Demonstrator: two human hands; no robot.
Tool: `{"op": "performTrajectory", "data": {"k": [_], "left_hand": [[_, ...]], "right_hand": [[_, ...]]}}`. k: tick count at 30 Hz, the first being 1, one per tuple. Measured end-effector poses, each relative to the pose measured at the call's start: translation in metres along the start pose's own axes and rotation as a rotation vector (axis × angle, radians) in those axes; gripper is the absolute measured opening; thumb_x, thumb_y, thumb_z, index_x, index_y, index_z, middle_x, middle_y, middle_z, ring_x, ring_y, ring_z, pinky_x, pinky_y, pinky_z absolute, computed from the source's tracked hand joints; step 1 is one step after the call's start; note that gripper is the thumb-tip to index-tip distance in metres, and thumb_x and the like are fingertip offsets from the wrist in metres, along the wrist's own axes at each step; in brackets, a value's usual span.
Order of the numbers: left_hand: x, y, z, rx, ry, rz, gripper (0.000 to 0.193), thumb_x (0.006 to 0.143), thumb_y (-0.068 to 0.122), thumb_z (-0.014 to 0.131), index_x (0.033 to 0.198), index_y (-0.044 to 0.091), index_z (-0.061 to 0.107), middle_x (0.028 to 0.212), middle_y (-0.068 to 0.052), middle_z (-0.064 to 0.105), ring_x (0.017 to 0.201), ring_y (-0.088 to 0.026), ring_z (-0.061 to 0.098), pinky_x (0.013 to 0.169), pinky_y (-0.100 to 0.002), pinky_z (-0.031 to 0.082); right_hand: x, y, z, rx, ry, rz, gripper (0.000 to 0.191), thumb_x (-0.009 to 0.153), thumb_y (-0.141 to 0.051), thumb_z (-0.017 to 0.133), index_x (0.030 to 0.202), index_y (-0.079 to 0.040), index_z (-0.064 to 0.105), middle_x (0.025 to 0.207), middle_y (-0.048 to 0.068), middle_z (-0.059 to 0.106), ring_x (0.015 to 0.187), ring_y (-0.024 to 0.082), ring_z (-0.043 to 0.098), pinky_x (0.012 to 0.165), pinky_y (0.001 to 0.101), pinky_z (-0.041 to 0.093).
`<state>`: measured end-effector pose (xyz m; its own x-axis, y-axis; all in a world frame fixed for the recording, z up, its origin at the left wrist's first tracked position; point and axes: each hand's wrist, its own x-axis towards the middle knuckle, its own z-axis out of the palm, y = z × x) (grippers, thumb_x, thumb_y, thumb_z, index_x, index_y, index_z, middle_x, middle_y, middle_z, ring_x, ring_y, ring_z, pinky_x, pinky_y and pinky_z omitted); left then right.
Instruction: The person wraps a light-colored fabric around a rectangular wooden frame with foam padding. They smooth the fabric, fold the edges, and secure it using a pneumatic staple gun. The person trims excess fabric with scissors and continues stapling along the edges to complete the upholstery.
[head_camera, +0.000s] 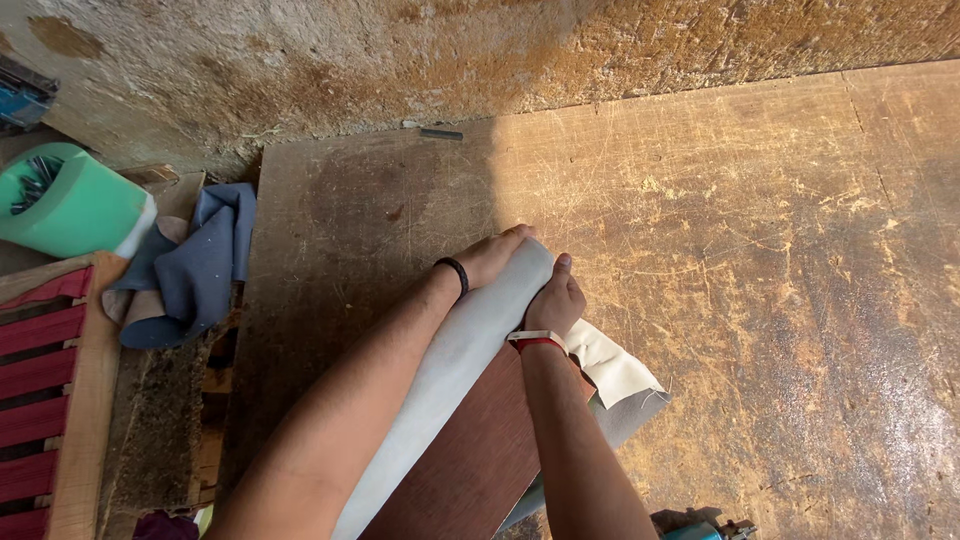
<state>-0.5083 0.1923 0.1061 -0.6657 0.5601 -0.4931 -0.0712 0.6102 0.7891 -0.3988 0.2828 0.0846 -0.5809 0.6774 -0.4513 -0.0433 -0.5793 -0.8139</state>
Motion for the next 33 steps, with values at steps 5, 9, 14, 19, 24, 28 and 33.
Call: {"op": "performTrajectory", "data": {"k": [5,9,14,19,24,28,33], "left_hand": [[-0.038,0.030,0.029,0.537,0.163,0.120,0.068,0.107,0.044,0.035,0.165,0.017,0.013,0.151,-0.025,0.046,0.120,-0.039,0.063,0.098,-0.047,0.054],[-0.075,0.071,0.049,0.929,0.221,0.028,0.081,0.098,0.038,0.058,0.161,0.014,0.014,0.139,-0.030,0.047,0.109,-0.042,0.066,0.083,-0.047,0.061],[-0.083,0.089,0.048,0.829,0.383,0.032,0.062,0.093,0.033,0.068,0.142,0.009,0.039,0.134,-0.027,0.053,0.106,-0.039,0.068,0.081,-0.049,0.062],[-0.078,0.087,0.055,0.887,0.405,-0.053,0.053,0.096,0.033,0.066,0.137,0.010,0.042,0.130,-0.028,0.054,0.106,-0.040,0.068,0.080,-0.045,0.064],[-0.081,0.082,0.062,0.897,0.386,-0.004,0.053,0.097,0.031,0.066,0.138,0.009,0.041,0.130,-0.027,0.054,0.106,-0.040,0.068,0.078,-0.045,0.063],[-0.082,0.082,0.063,0.928,0.399,0.010,0.054,0.095,0.031,0.068,0.137,0.013,0.041,0.128,-0.026,0.054,0.108,-0.040,0.067,0.081,-0.047,0.060],[-0.081,0.084,0.058,0.924,0.362,-0.025,0.054,0.097,0.033,0.065,0.139,0.011,0.038,0.130,-0.027,0.051,0.109,-0.040,0.067,0.082,-0.046,0.062]], "right_hand": [[0.015,0.008,-0.006,-0.010,0.046,0.089,0.053,0.104,-0.040,0.058,0.074,0.003,0.070,0.067,0.005,0.065,0.058,0.014,0.058,0.054,0.0316,0.049],[0.026,0.016,-0.008,0.005,0.059,0.224,0.053,0.100,-0.040,0.063,0.070,0.003,0.062,0.065,0.008,0.064,0.056,0.016,0.060,0.051,0.0345,0.049],[0.025,0.011,-0.003,0.032,-0.087,0.127,0.052,0.100,-0.041,0.068,0.070,0.001,0.063,0.063,0.004,0.061,0.054,0.013,0.056,0.050,0.0317,0.046],[-0.009,-0.029,-0.113,-0.537,-0.244,0.094,0.039,0.098,-0.039,0.067,0.083,-0.003,0.065,0.059,0.007,0.058,0.049,0.016,0.057,0.047,0.0289,0.046],[-0.101,-0.076,-0.319,-1.468,0.206,-0.142,0.048,0.084,-0.053,0.077,0.100,-0.008,0.073,0.103,0.015,0.071,0.090,0.029,0.069,0.077,0.0436,0.056],[-0.143,-0.073,-0.391,-1.738,0.171,0.089,0.117,0.057,-0.068,0.083,0.155,-0.022,0.040,0.129,0.025,0.055,0.116,0.042,0.063,0.089,0.0499,0.057],[-0.142,-0.050,-0.412,-1.696,0.235,0.245,0.162,0.041,-0.062,0.096,0.166,-0.015,0.004,0.142,0.034,0.041,0.119,0.049,0.061,0.096,0.0486,0.058]]}}
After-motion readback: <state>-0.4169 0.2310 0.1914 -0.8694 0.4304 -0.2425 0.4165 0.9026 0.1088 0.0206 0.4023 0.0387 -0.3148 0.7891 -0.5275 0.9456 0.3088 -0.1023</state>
